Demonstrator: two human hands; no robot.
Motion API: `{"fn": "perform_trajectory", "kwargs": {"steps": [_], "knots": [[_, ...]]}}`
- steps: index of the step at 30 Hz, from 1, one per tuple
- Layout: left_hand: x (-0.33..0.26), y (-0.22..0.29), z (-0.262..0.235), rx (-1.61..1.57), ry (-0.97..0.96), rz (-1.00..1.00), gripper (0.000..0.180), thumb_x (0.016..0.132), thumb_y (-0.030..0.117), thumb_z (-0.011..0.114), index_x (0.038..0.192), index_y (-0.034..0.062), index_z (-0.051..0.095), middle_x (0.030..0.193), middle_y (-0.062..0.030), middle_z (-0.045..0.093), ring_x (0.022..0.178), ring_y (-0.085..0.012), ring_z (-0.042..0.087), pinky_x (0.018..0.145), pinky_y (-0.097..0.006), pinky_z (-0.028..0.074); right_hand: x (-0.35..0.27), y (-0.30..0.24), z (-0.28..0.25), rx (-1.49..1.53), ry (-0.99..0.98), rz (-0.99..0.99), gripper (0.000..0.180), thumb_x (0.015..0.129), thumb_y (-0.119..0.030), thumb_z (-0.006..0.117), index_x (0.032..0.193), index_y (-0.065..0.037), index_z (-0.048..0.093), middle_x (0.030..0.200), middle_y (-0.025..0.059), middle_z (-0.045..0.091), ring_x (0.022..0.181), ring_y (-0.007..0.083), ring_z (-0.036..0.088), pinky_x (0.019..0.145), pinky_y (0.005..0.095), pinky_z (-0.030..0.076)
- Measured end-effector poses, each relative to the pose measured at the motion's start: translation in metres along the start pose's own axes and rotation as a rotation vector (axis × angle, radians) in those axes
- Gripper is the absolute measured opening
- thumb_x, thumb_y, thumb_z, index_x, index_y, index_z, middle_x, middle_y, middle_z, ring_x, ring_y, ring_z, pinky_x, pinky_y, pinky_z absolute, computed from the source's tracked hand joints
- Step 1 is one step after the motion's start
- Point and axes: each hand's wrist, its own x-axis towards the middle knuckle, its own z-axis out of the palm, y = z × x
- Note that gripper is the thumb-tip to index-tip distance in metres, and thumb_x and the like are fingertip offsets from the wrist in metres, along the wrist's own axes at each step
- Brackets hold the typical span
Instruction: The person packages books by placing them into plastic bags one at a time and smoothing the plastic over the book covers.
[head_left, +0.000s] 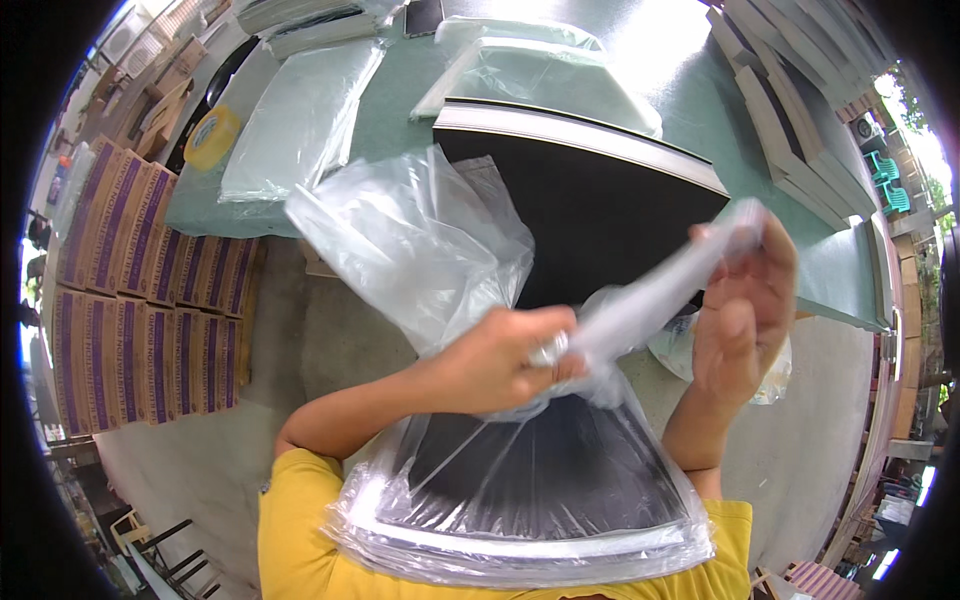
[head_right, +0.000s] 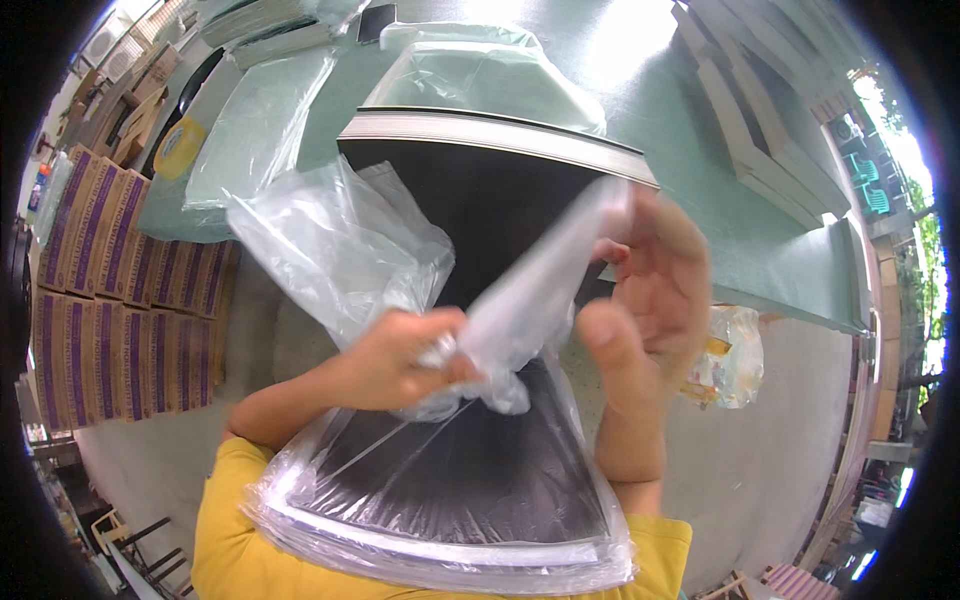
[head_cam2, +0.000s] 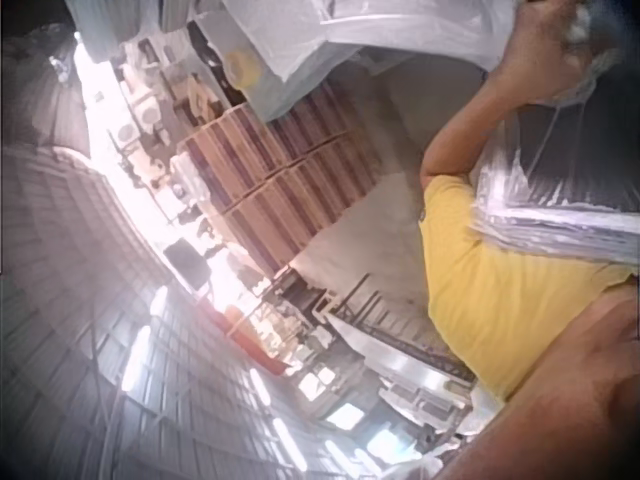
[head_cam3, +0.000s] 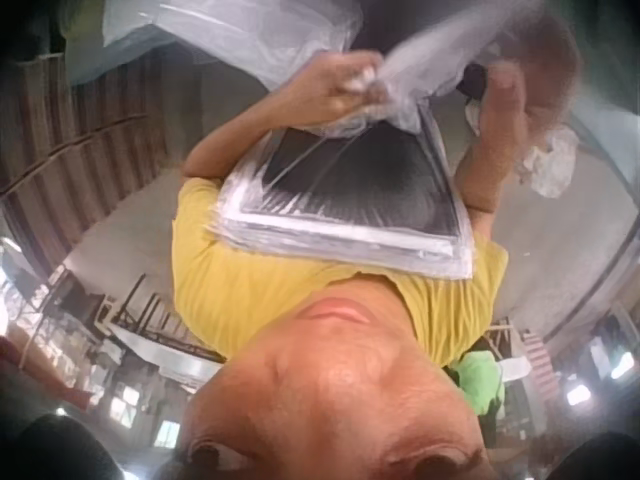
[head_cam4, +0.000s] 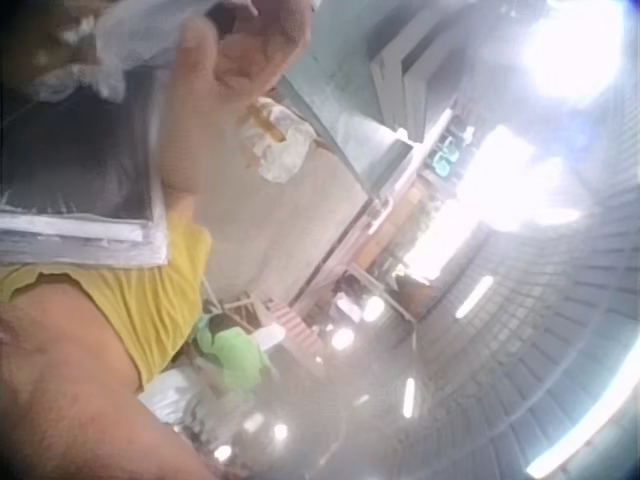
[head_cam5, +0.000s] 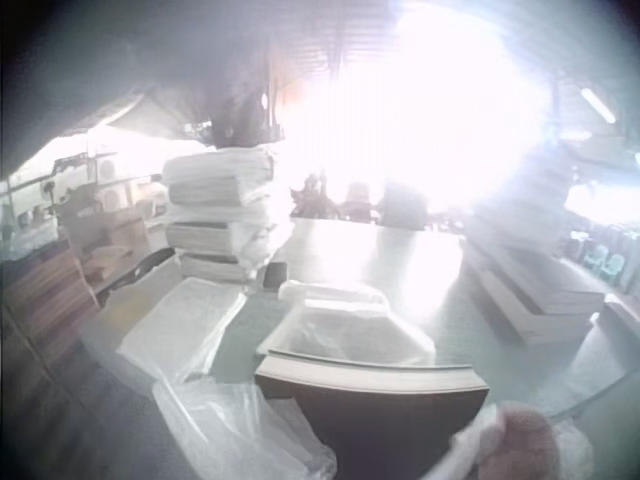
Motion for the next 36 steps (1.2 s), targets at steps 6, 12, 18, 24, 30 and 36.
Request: {"fn": "perform_trajectory", "kwargs": {"steps": [6, 12, 18, 24, 30, 36], "knots": [[0.002, -0.014, -0.016, -0.126, 0.232, 0.153, 0.015, 0.083, 0.013, 0.053, 0.087, 0.0007, 0.060, 0.077, -0.0075, 0.059, 0.069, -0.0102, 0.054, 0.059, -0.026, 0.042, -0.002, 0.048, -0.030, 0.448, 0.047, 0.883, 0.032, 0.073, -0.025, 0.065, 0.093, -0.001, 0.056, 0.085, 0.0036, 0.060, 0.065, 0.0080, 0.054, 0.065, 0.0250, 0.046], [0.007, -0.003, -0.033, -0.736, 0.264, 0.142, 0.014, 0.084, 0.015, 0.052, 0.084, 0.0012, 0.056, 0.068, 0.0002, 0.053, 0.061, -0.0078, 0.049, 0.055, -0.022, 0.041, -0.009, 0.049, -0.015, 0.259, -1.169, 0.865, 0.041, 0.069, -0.024, 0.068, 0.098, 0.004, 0.057, 0.084, 0.0109, 0.061, 0.081, 0.0141, 0.056, 0.071, 0.0273, 0.044], [-0.001, -0.008, -0.042, -0.671, 0.062, 0.037, 0.015, 0.083, 0.015, 0.052, 0.086, 0.0003, 0.054, 0.068, -0.0002, 0.051, 0.059, -0.0082, 0.048, 0.051, -0.023, 0.039, -0.024, 0.057, -0.011, 0.476, -1.589, 0.621, 0.035, 0.074, -0.017, 0.062, 0.099, 0.006, 0.052, 0.094, 0.0185, 0.057, 0.090, 0.0262, 0.055, 0.078, 0.0357, 0.043], [-0.018, 0.032, -0.046, 0.243, -0.460, 0.251, 0.008, 0.070, 0.007, 0.054, 0.077, 0.0019, 0.054, 0.062, -0.0104, 0.056, 0.057, -0.0288, 0.057, 0.052, -0.035, 0.045, -0.033, 0.073, -0.066, -1.416, -1.547, 0.346, 0.034, 0.070, -0.018, 0.057, 0.100, -0.004, 0.057, 0.106, 0.0143, 0.055, 0.098, 0.0241, 0.053, 0.083, 0.0393, 0.040], [-0.021, -0.011, -0.038, 1.224, -0.253, 0.066, 0.009, 0.066, 0.012, 0.055, 0.070, 0.0036, 0.056, 0.075, -0.0111, 0.058, 0.065, -0.0234, 0.058, 0.053, -0.033, 0.048, 0.005, 0.016, -0.017, -1.805, -1.907, 0.553, 0.038, 0.075, -0.030, 0.054, 0.108, -0.011, 0.057, 0.122, 0.0091, 0.046, 0.121, 0.0305, 0.032, 0.097, 0.0622, 0.010], [-0.027, -0.014, -0.008, 0.676, -0.645, 0.021, 0.019, 0.069, 0.008, 0.045, 0.083, 0.0028, 0.057, 0.088, -0.0158, 0.059, 0.077, -0.0281, 0.060, 0.066, -0.042, 0.047, 0.002, 0.025, -0.056, -1.718, -1.605, -0.042, 0.035, 0.075, -0.025, 0.051, 0.109, -0.016, 0.056, 0.123, 0.0076, 0.045, 0.120, 0.0287, 0.034, 0.093, 0.0676, -0.002]]}}
